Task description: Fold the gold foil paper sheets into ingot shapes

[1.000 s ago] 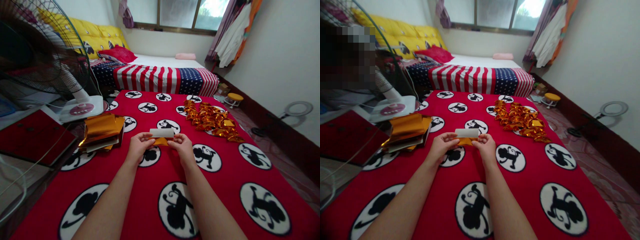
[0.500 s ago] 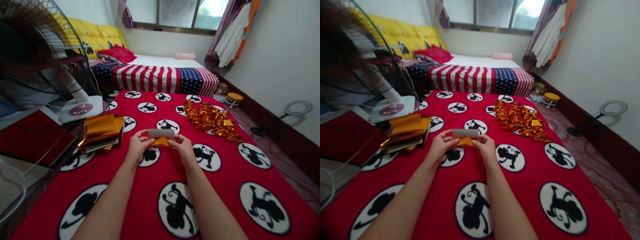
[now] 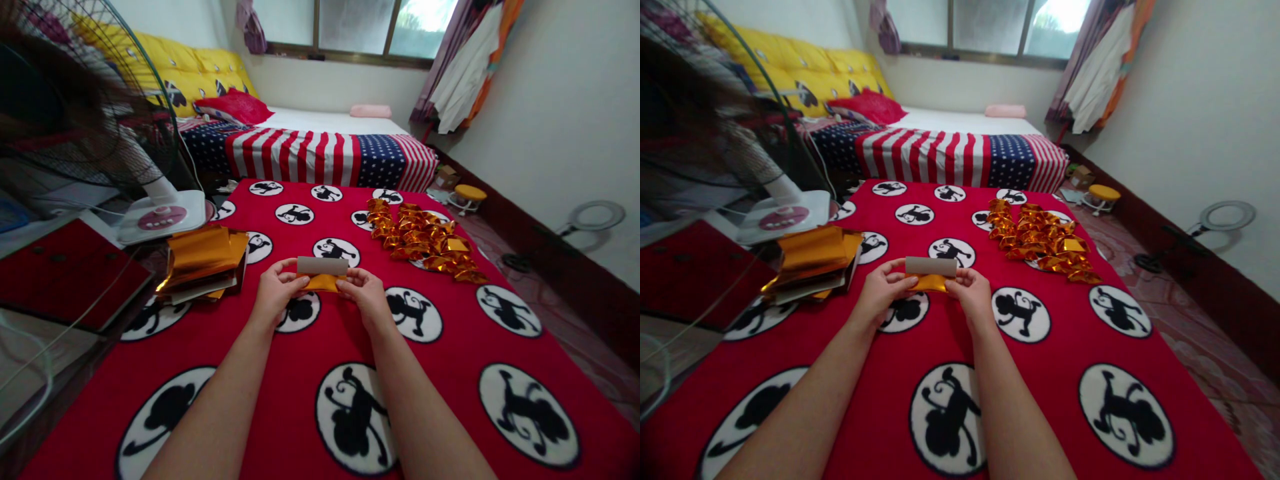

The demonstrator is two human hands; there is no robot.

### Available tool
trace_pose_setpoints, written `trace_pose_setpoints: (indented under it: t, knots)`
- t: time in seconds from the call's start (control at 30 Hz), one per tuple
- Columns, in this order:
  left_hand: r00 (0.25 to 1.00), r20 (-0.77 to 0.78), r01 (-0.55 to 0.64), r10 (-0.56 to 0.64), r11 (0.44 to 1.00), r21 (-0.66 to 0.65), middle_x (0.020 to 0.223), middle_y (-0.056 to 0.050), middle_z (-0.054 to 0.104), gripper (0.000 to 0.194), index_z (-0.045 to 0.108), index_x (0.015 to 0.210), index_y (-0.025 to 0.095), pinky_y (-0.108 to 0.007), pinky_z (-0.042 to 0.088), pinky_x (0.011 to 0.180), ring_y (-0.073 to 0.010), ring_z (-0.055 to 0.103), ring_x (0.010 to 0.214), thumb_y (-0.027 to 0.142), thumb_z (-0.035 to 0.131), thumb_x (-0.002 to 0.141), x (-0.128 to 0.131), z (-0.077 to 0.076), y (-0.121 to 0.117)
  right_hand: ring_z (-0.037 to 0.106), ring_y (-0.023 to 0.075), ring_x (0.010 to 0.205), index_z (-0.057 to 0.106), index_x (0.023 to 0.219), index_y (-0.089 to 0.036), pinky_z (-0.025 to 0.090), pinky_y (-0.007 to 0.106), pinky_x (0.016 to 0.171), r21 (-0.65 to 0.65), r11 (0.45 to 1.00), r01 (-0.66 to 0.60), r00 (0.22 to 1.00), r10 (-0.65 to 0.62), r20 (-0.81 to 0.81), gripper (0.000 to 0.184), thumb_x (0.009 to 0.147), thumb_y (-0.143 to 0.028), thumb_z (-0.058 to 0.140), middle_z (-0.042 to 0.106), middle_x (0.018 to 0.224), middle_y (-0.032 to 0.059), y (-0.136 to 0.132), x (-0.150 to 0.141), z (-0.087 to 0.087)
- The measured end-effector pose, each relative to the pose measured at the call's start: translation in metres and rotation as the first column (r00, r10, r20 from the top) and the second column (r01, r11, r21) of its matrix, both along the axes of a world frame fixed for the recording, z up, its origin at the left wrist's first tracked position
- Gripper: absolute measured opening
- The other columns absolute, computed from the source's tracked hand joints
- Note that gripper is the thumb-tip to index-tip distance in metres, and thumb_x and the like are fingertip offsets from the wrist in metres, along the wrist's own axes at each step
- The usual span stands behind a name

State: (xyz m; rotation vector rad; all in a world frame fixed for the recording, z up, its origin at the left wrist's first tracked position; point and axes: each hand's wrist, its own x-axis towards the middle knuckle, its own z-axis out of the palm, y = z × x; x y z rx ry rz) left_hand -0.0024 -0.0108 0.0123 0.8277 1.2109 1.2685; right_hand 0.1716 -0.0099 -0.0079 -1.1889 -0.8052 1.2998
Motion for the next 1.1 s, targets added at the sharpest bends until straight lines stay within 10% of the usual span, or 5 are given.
trace_pose_setpoints:
  t: [1.1]
  knots:
    - [1.0,0.009,0.011,-0.011,1.0,-0.019,0.065,-0.002,0.07,0.052,0.055,0.114,0.012,-0.026,0.059,0.053,-0.0174,0.07,0.058,0.004,0.07,0.065,-0.0066,-0.0079,0.0047,0.053,0.0079,0.045,0.058,0.084,-0.016,0.048,0.021,0.048,0.0,0.998,0.066,0.996,-0.065,0.062,0.038,0.051,-0.024,0.075,0.059,0.053,-0.0076,-0.0042,-0.0012,0.0065]
